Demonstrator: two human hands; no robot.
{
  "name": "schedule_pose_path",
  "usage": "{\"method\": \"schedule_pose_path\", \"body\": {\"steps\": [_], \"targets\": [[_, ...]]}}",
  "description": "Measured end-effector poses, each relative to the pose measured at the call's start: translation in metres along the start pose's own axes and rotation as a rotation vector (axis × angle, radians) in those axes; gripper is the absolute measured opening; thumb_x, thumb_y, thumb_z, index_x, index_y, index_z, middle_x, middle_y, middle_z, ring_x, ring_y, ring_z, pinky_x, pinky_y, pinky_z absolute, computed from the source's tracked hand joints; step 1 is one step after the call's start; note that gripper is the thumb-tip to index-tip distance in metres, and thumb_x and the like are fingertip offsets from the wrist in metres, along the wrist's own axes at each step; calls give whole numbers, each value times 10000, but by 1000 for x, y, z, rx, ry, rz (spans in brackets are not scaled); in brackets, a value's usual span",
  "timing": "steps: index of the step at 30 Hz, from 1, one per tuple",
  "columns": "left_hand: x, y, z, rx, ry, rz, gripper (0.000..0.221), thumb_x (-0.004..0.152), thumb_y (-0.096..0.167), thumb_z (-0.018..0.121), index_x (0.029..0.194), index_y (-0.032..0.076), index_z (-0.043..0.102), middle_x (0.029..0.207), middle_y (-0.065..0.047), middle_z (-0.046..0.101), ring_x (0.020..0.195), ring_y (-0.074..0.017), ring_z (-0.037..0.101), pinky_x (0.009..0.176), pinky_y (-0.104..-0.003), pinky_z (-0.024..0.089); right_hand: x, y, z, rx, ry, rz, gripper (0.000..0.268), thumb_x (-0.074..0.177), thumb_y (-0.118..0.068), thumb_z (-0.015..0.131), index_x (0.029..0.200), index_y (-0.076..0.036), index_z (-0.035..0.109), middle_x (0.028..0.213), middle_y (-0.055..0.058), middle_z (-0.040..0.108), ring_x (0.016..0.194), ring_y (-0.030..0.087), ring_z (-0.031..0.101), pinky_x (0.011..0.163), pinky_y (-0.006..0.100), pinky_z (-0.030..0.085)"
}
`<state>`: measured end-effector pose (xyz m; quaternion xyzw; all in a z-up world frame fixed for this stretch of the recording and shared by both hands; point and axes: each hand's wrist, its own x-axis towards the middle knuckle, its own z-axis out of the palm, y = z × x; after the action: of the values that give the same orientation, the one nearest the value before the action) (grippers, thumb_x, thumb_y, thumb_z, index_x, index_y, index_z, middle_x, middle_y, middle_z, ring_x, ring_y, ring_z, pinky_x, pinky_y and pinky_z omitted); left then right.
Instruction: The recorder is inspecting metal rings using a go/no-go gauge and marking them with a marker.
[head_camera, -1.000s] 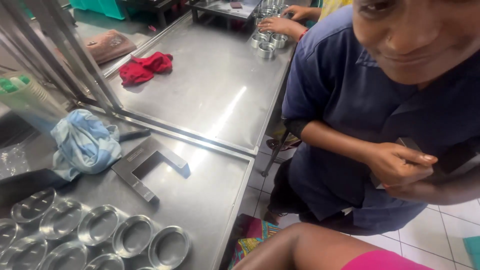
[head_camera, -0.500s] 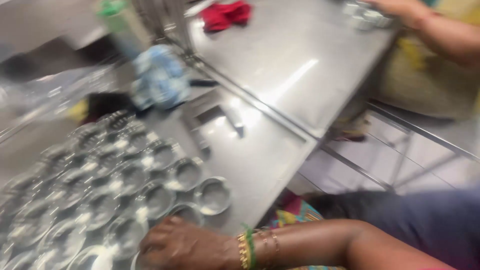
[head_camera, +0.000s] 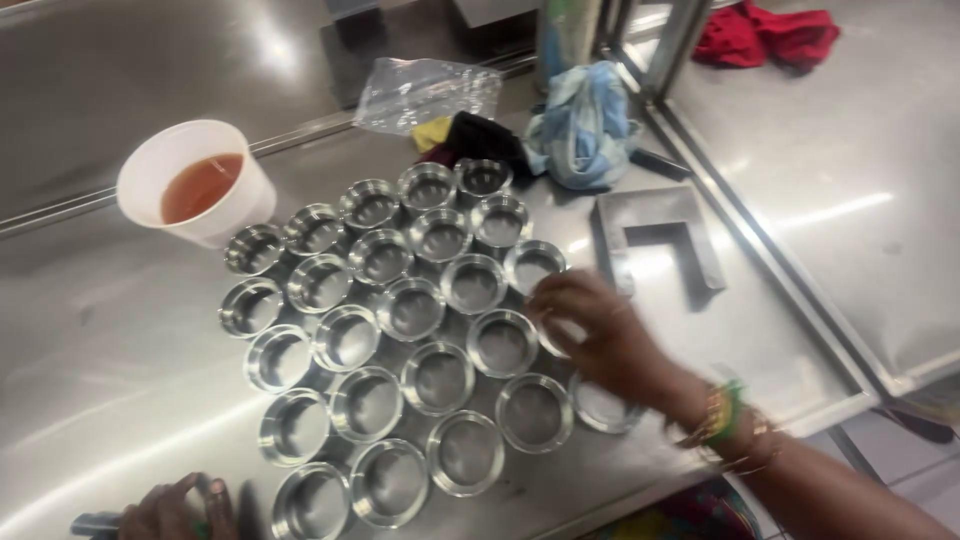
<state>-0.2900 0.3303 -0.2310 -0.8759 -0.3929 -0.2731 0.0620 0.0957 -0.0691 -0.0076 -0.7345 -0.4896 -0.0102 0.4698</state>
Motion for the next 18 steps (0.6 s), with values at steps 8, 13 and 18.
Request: {"method": "schedule_pose_path", "body": {"steps": [8,13,18], "targets": [[-14,-9,15,-5,22,24,269,1047,332,739,1127,78,697,1118,-141,593,1221,-326,554,1207,-512,398,40,126,-101,-512,115,327,251,929,-153,747,1148,-36,710,1200,169,686,992,309,721,875,394,592],[-10,10,-3,-60,32,0,275,1076,338,731,1162,80,688,1151,-169,582,1206,-323,535,1185,-500,394,66,248,-132,-833,-9,328,395,889,-298,791,1179,-34,740,1142,241,677,969,420,668,839,482,553],[15,62,-65,-179,59,-19,344,1001,330,684,1197,48,682,1266,-248,592,1234,-416,502,1222,-573,356,70,384,-149,-975,-184,420,343,964,-382,712,1016,-46,757,950,213,754,919,386,723,825,490,588]]}}
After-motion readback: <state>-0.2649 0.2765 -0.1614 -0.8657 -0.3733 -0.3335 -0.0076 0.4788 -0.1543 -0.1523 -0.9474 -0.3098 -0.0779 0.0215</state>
